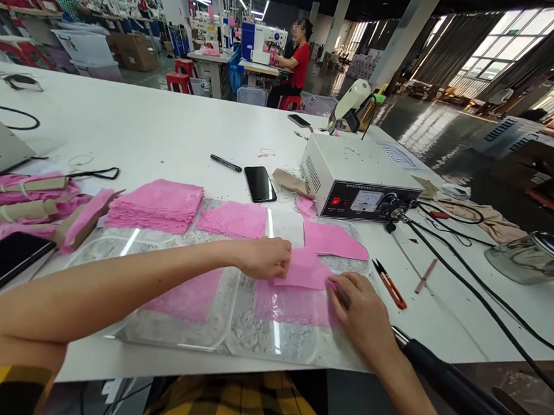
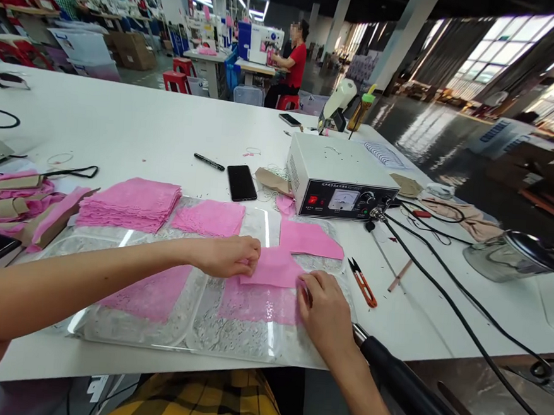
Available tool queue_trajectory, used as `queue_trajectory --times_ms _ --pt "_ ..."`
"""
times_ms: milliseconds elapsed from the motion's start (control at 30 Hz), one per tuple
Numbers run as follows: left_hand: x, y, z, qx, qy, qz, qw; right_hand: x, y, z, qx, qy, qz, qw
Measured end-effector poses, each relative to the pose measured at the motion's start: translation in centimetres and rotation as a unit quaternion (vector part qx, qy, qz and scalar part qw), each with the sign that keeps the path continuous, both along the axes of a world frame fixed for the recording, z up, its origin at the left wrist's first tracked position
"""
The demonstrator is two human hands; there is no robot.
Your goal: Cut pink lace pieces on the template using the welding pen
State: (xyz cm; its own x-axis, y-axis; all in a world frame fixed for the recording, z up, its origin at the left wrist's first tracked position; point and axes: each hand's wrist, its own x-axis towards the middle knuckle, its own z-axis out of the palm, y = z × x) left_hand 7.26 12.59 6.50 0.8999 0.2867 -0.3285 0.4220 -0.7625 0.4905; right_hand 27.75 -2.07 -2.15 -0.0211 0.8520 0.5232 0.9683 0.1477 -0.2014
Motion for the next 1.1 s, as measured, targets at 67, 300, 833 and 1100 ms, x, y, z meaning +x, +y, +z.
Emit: queue_trajectory --times_ms 67,300,833,1100 --pt "-0.7 -0.3 -0.1 -0.014 0.000 0.000 1.000 0.0 -0.5 0.2 -0.006 -0.014 0.020 1.000" --pt "-1.8 -0.7 -0.6 -0.037 0.002 0.008 0.999 0.0 -0.8 0.4 -0.028 -0.031 0.020 0.999" --pt "-3.1 -2.7 -0.9 -0.015 0.006 -0.030 0.999 -1.1 -4.6 2.0 -0.038 -0.069 0.072 0.994" --pt "-3.2 -3.0 -1.7 0.023 -0.022 -0.035 0.999 -5.5 -3.0 3.0 -0.026 0.044 0.149 0.987"
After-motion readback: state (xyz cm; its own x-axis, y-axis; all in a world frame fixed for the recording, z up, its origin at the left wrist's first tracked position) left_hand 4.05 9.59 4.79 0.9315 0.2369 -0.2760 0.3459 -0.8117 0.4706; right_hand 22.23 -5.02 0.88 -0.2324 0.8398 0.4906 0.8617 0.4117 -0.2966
